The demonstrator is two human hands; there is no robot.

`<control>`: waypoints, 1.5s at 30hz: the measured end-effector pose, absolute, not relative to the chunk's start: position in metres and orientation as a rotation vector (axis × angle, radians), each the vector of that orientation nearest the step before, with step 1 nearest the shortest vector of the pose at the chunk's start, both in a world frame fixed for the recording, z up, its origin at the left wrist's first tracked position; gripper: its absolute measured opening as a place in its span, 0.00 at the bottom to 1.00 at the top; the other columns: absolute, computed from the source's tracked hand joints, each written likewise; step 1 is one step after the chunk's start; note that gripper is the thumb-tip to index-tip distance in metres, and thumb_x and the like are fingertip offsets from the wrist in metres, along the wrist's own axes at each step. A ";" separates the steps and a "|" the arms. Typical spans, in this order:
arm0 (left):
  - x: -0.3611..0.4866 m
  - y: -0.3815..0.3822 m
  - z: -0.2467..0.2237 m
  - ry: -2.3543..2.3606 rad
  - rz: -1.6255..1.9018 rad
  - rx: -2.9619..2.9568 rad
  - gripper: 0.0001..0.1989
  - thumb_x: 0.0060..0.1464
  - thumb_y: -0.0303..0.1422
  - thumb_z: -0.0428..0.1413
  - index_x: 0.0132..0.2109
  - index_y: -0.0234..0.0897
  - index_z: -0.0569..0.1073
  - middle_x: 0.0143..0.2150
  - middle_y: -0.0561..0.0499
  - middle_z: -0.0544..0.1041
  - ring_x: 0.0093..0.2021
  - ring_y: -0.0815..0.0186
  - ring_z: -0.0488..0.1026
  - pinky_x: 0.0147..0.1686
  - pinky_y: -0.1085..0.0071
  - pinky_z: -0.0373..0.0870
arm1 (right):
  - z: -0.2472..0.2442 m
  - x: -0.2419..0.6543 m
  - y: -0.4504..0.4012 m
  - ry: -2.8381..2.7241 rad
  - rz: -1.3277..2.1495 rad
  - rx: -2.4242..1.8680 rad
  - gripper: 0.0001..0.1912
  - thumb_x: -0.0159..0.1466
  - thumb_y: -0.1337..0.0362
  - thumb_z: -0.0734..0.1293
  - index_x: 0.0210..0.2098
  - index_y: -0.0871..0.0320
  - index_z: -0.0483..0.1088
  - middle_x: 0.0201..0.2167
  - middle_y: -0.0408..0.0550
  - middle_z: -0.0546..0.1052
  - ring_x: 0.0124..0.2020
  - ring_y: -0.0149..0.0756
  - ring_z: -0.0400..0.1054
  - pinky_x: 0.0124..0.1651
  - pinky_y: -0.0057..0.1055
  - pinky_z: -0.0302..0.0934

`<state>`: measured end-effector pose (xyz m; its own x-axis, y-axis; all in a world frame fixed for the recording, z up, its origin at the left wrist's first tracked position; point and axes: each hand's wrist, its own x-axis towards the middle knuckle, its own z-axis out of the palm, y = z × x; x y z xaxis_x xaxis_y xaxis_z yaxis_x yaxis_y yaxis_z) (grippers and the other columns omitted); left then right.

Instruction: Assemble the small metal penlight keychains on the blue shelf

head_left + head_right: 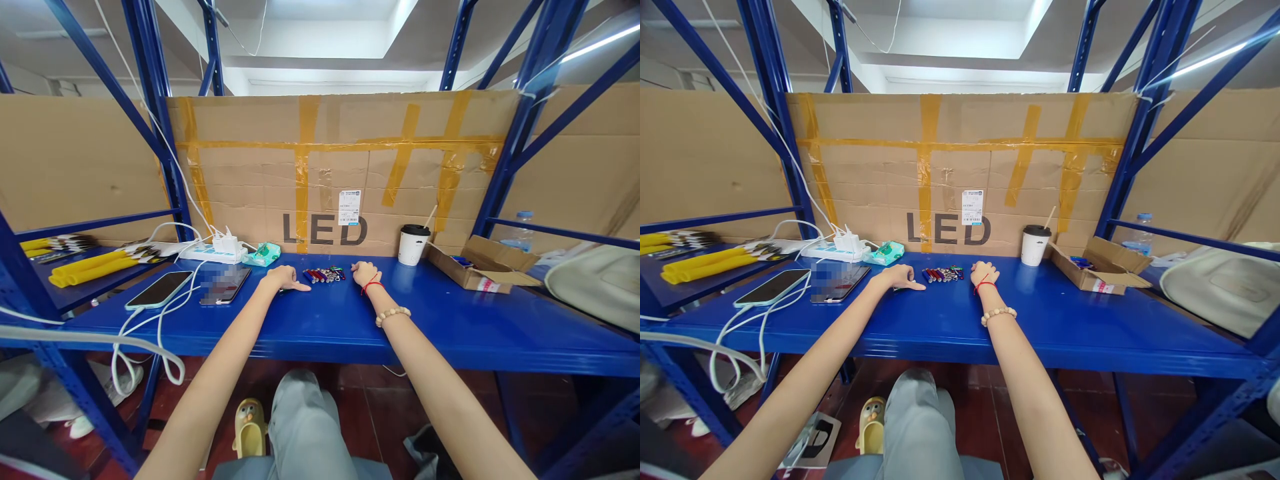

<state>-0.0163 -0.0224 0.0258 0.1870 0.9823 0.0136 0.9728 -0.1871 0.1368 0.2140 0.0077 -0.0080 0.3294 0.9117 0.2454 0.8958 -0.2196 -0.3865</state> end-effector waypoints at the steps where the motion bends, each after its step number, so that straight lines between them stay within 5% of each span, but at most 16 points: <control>1: -0.020 -0.023 0.028 1.954 0.126 2.309 0.29 0.35 0.59 0.55 0.32 0.37 0.71 0.38 0.46 0.76 0.40 0.57 0.72 0.37 0.69 0.64 | -0.007 0.214 0.007 -1.591 0.047 -2.140 0.17 0.67 0.59 0.54 0.47 0.56 0.71 0.50 0.56 0.67 0.52 0.46 0.61 0.51 0.39 0.51; 12: -0.043 0.006 0.015 1.766 0.283 2.323 0.20 0.38 0.48 0.60 0.31 0.35 0.74 0.32 0.49 0.76 0.32 0.65 0.71 0.28 0.75 0.61 | -0.007 0.213 0.005 -1.575 0.056 -2.112 0.15 0.66 0.61 0.56 0.46 0.56 0.71 0.50 0.55 0.68 0.52 0.44 0.61 0.51 0.39 0.52; 16: -0.034 0.009 0.012 1.581 0.461 2.540 0.15 0.41 0.43 0.60 0.34 0.37 0.77 0.33 0.50 0.76 0.36 0.64 0.71 0.34 0.75 0.63 | -0.006 0.213 0.007 -1.542 0.095 -2.103 0.16 0.63 0.67 0.60 0.50 0.56 0.68 0.49 0.53 0.69 0.52 0.41 0.61 0.52 0.37 0.52; 22: -0.026 0.005 0.010 1.352 0.586 2.642 0.10 0.43 0.34 0.60 0.35 0.39 0.78 0.39 0.48 0.75 0.40 0.62 0.69 0.40 0.72 0.66 | -0.004 0.213 0.010 -1.582 0.152 -2.114 0.17 0.64 0.56 0.60 0.44 0.58 0.72 0.46 0.54 0.72 0.50 0.43 0.64 0.51 0.39 0.51; 33: -0.021 -0.001 0.011 1.181 0.671 2.644 0.11 0.47 0.20 0.51 0.36 0.34 0.76 0.38 0.48 0.74 0.38 0.68 0.70 0.41 0.74 0.67 | -0.001 0.211 0.008 -1.527 0.149 -1.992 0.17 0.65 0.56 0.57 0.41 0.58 0.73 0.43 0.55 0.74 0.47 0.45 0.66 0.48 0.38 0.56; 39: -0.018 0.002 0.009 1.236 0.795 2.659 0.11 0.51 0.25 0.49 0.42 0.32 0.71 0.35 0.48 0.73 0.34 0.68 0.69 0.39 0.71 0.67 | 0.013 0.193 -0.007 -1.497 0.075 -1.631 0.16 0.67 0.63 0.54 0.49 0.60 0.66 0.47 0.53 0.71 0.47 0.39 0.66 0.44 0.29 0.57; 45: -0.014 -0.003 0.008 1.283 0.978 2.567 0.27 0.54 0.37 0.52 0.58 0.37 0.54 0.37 0.50 0.70 0.32 0.68 0.69 0.36 0.70 0.67 | 0.014 0.177 -0.016 -1.847 0.087 -1.212 0.12 0.65 0.61 0.58 0.38 0.57 0.71 0.40 0.46 0.75 0.41 0.34 0.68 0.41 0.26 0.58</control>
